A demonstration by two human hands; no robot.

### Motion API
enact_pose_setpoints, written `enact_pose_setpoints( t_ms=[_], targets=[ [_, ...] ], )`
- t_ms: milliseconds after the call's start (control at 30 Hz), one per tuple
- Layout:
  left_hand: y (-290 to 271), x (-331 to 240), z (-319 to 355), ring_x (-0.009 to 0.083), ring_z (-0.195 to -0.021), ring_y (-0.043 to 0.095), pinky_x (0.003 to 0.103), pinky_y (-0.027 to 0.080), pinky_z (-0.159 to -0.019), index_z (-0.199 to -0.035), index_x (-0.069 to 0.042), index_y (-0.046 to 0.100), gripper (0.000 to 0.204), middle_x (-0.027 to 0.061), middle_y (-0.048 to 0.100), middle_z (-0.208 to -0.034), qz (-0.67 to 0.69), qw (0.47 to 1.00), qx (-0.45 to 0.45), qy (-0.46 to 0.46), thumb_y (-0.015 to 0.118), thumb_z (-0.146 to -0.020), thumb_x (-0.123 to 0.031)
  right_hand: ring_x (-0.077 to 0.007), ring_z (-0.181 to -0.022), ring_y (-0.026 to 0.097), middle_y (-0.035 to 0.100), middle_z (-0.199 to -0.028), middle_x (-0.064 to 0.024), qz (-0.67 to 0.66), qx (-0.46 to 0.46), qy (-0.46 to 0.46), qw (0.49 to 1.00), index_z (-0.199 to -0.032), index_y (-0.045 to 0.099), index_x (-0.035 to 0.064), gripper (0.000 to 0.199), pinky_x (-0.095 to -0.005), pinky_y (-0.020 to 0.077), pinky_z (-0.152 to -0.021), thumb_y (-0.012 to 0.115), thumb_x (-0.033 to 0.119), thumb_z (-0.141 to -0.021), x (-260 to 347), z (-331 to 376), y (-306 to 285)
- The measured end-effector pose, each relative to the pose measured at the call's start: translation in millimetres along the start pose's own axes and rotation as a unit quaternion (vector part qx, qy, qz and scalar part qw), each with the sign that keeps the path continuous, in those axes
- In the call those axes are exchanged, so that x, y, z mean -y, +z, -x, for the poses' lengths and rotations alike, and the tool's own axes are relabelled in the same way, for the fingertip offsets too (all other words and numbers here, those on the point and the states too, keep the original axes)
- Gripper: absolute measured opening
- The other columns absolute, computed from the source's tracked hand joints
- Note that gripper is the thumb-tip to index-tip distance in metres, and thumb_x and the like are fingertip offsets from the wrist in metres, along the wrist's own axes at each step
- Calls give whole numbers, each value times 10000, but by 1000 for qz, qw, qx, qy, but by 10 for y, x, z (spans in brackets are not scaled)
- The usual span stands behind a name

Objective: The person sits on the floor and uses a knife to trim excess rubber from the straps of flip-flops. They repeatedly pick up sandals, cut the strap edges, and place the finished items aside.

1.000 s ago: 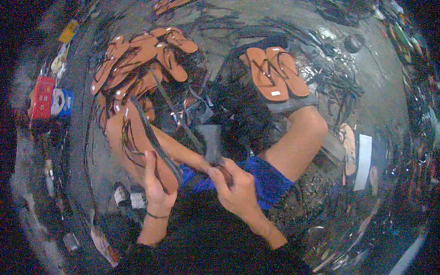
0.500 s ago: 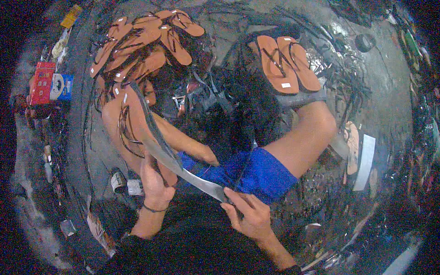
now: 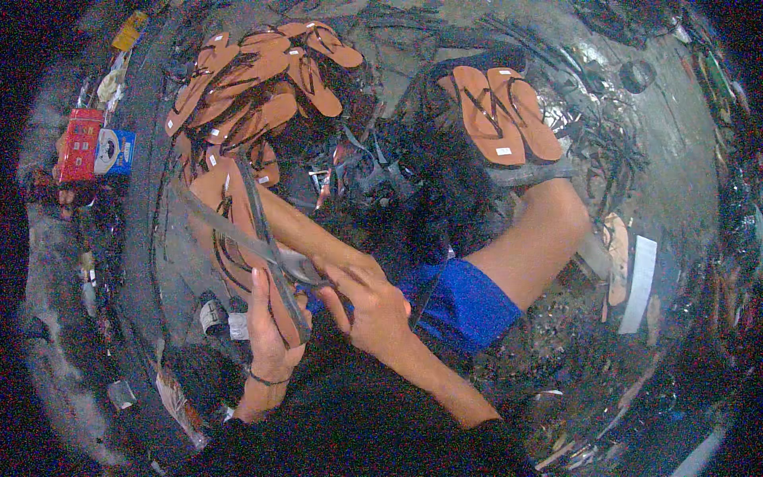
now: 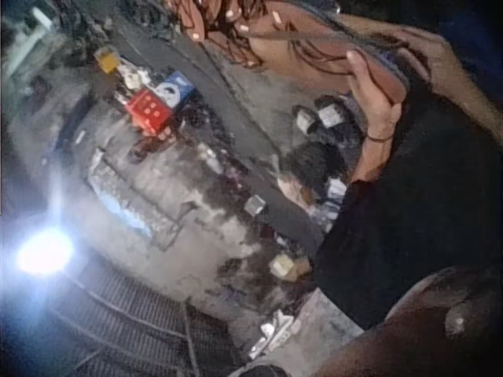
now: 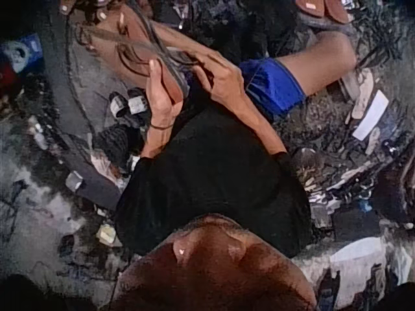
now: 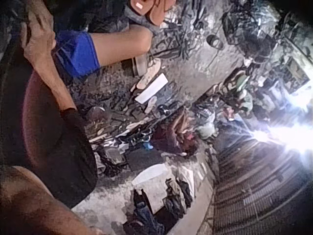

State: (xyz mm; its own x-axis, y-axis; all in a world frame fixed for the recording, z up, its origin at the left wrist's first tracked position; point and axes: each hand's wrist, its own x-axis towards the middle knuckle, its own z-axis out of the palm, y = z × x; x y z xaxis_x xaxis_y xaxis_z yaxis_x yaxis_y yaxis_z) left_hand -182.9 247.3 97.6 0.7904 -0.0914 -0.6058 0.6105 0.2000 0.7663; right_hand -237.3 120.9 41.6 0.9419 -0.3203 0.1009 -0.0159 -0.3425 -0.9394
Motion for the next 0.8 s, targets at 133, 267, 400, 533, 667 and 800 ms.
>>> enact_pose_setpoints(
  t_ms=[133,267,400,533,667,800],
  targets=[
    [100,-122,50,97,-589,531,206,436,-414,-967,-97,557,391,-5,559,-787,51,998,20,-4,487,-951,-481,-303,-839,610,628,-1019,-127,42,-25,-66,997,-1173,611,72,421,-385,502,-728,662,104,-756,-134,-252,206],
    [46,-167,-11,90,-609,505,198,430,-415,-978,-82,545,390,2,540,-799,153,988,39,2,474,-962,-466,-246,-742,597,628,-900,-78,78,-55,-119,988,-1202,621,107,502,-335,496,-645,696,79,-706,-38,-526,236],
    [24,-253,-28,95,-617,477,195,430,-421,-1015,-54,519,405,14,507,-802,233,969,80,4,463,-971,-453,-240,-739,590,619,-892,-68,111,-60,-152,980,-1246,594,126,581,-349,479,-651,708,90,-678,4,-673,313],
    [42,-283,-37,105,-639,507,202,444,-443,-963,-90,533,400,31,533,-820,259,964,59,0,491,-946,-488,-251,-757,600,609,-887,-70,119,-48,-150,980,-1261,578,147,565,-375,481,-658,688,124,-707,37,-805,366],
    [-250,123,218,179,-685,610,327,540,-566,-1032,-78,517,377,87,595,-882,36,991,109,-63,535,-935,-442,-286,-615,618,645,-750,-147,29,-124,35,991,-1024,665,67,247,-383,501,-600,577,263,-904,-50,-1415,171],
    [-426,409,112,197,-955,609,356,516,-845,-1220,-42,472,402,85,604,-1081,-280,943,128,127,632,-897,-220,-92,-465,530,570,-573,-20,-235,88,253,934,-936,655,46,383,-281,422,-438,583,421,-914,-238,-1100,-276]
  ],
)
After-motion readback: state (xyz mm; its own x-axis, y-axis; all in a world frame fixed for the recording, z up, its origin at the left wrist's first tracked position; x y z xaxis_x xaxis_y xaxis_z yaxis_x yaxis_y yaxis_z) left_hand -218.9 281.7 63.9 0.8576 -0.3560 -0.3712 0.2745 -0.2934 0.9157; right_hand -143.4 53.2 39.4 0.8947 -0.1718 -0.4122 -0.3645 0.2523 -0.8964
